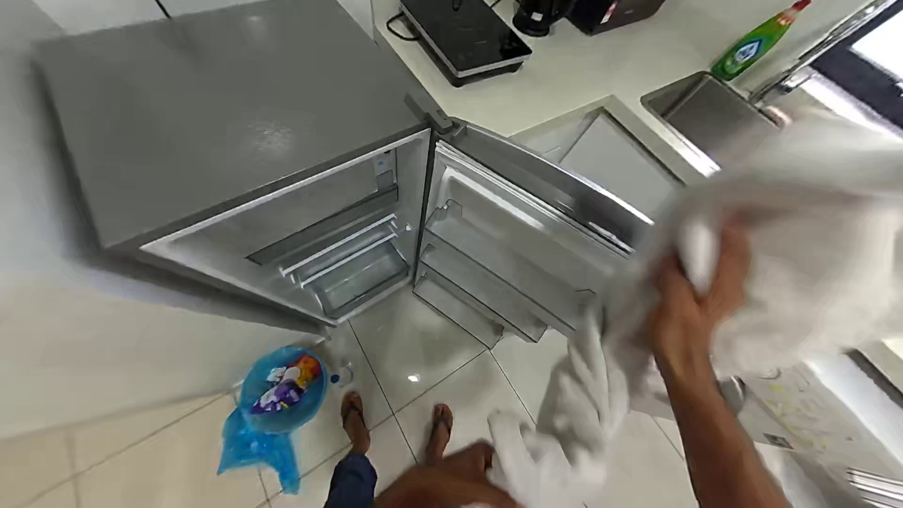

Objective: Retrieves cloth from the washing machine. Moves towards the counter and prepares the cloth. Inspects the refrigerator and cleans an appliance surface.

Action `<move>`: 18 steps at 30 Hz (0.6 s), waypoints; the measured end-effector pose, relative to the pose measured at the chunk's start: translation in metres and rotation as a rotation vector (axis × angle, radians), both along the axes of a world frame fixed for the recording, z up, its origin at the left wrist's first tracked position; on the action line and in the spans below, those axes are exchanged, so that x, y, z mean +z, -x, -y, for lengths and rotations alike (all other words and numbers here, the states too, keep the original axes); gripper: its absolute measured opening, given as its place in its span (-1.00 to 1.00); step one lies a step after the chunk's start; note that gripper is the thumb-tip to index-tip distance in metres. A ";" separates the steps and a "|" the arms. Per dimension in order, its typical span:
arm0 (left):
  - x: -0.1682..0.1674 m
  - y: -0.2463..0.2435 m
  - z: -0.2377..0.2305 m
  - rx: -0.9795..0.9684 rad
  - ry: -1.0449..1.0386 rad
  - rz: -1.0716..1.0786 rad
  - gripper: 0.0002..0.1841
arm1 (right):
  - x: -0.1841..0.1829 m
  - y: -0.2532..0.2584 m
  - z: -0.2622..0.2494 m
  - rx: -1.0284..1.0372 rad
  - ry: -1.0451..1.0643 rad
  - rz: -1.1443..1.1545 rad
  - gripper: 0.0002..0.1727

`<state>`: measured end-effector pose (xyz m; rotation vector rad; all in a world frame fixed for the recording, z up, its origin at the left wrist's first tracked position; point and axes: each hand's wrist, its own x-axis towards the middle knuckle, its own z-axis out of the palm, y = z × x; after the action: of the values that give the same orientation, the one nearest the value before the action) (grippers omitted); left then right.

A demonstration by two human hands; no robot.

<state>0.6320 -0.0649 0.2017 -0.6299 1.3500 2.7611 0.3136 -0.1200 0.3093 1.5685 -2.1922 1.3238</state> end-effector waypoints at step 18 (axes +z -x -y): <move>0.089 -0.018 -0.081 -0.041 0.645 -0.420 -0.77 | 0.019 -0.073 -0.056 0.217 -0.711 -0.193 -0.46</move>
<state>0.6498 0.0160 0.2911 0.0074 2.3367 2.4783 0.3870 -0.0638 0.3284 2.0934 -2.5636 0.3792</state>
